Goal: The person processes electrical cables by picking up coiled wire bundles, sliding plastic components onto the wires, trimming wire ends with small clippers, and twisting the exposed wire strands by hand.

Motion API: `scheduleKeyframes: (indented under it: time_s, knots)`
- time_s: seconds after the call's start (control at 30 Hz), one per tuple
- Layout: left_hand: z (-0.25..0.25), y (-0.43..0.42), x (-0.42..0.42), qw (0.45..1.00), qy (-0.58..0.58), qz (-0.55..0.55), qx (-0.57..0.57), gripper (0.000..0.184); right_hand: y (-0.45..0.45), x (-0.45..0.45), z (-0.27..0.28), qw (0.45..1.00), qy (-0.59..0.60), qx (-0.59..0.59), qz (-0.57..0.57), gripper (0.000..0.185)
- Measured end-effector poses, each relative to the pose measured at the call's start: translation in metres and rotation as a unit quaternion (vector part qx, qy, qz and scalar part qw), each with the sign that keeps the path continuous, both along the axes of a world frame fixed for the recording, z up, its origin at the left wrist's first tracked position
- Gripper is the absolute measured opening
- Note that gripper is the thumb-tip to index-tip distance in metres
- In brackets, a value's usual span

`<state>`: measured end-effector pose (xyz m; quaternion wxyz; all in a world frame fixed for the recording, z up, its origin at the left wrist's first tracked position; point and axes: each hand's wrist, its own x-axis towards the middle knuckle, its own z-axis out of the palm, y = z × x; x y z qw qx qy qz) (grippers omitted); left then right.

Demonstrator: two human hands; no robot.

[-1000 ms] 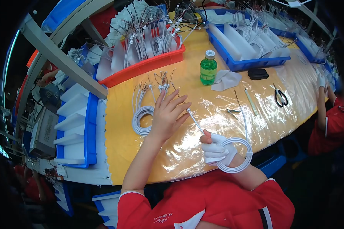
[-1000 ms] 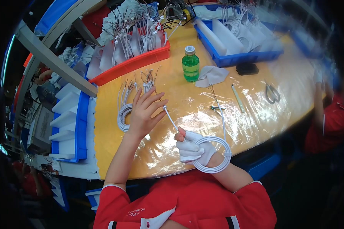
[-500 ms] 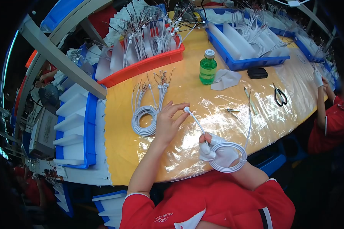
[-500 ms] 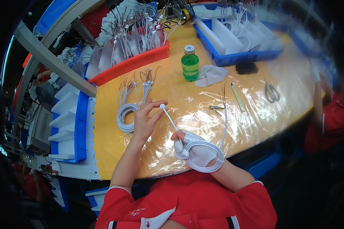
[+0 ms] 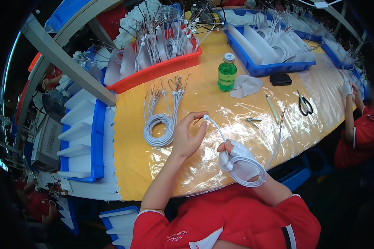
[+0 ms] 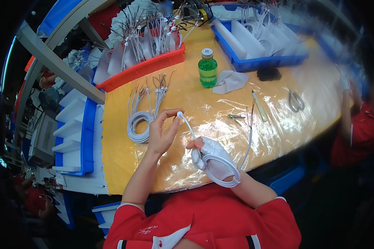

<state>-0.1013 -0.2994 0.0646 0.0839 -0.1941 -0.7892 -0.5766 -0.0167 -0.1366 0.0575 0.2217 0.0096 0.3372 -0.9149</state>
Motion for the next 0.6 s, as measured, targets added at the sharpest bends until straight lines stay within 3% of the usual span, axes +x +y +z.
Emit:
scheduleKeyframes:
  time_s: [0.03, 0.13, 0.27, 0.37, 0.43, 0.47, 0.6]
  knots:
    - [0.000, 0.001, 0.000, 1.000, 0.000, 0.000, 0.000, 0.023, -0.001, 0.001, 0.002, 0.998, 0.002, 0.066, -0.007, 0.029]
    - [-0.002, 0.001, -0.001, 1.000, -0.010, 0.006, 0.000, 0.022, -0.004, 0.003, 0.009, 0.993, -0.033, 0.111, -0.008, 0.029]
    - [-0.004, -0.004, -0.001, 0.999, -0.012, -0.022, 0.029, 0.025, -0.002, 0.001, 0.005, 0.994, -0.024, 0.109, -0.018, 0.028]
    - [0.006, -0.010, 0.001, 0.999, -0.022, -0.040, 0.022, 0.028, 0.008, -0.004, 0.004, 0.996, 0.037, 0.078, -0.032, 0.030]
    - [0.009, -0.013, 0.001, 0.999, -0.032, -0.042, 0.003, 0.030, 0.015, -0.008, 0.006, 0.999, -0.027, -0.008, -0.046, 0.031]
    - [0.010, -0.014, 0.000, 0.998, -0.044, -0.043, 0.017, 0.029, 0.020, -0.012, -0.004, 0.999, 0.015, -0.040, -0.026, 0.033]
    - [0.012, -0.015, 0.002, 0.996, -0.076, -0.022, 0.039, 0.027, 0.030, -0.019, -0.013, 0.996, -0.039, -0.057, -0.050, 0.033]
